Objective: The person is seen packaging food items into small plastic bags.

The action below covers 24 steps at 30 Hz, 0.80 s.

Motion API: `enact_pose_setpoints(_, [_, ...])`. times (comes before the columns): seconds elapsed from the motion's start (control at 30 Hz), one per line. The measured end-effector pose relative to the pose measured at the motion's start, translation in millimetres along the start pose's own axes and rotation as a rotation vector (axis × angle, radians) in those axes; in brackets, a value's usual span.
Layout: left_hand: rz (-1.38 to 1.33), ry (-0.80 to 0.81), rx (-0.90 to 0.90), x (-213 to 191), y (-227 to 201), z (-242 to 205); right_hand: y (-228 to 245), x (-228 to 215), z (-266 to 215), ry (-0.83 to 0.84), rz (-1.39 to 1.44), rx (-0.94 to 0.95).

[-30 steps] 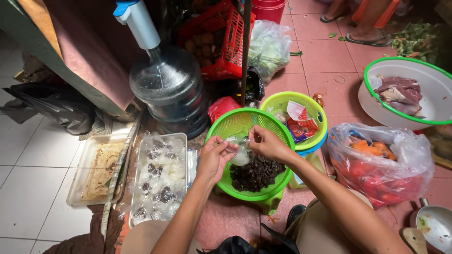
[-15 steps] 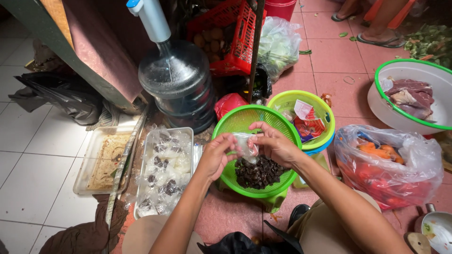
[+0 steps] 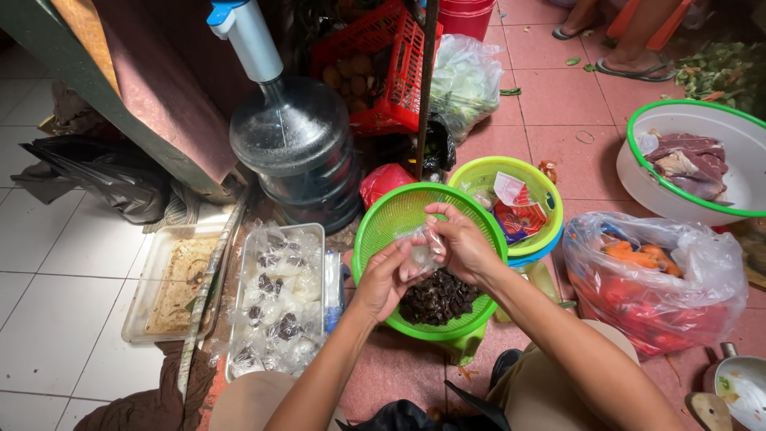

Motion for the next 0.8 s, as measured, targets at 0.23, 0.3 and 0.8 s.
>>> enact_pose_setpoints(0.23, [-0.044,-0.23,0.011,8,-14,-12,-13,4,-2,-0.016,-0.029,0.119])
enact_pose_setpoints(0.3, [-0.101,-0.008,0.046,7,-2,-7,-8,7,-4,-0.063,-0.047,0.139])
enact_pose_setpoints(0.8, [0.08,-0.216,-0.053,-2,-12,-10,40,19,-13,0.029,-0.839,-0.33])
Point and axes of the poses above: each hand's wrist, its own z-axis towards the middle knuckle, its own x-axis out of the palm, y = z × x, the point moved 9 cm from there along z, towards the middle knuckle, and after that the axes turned 3 degrees about -x, right-handed, at the moved point
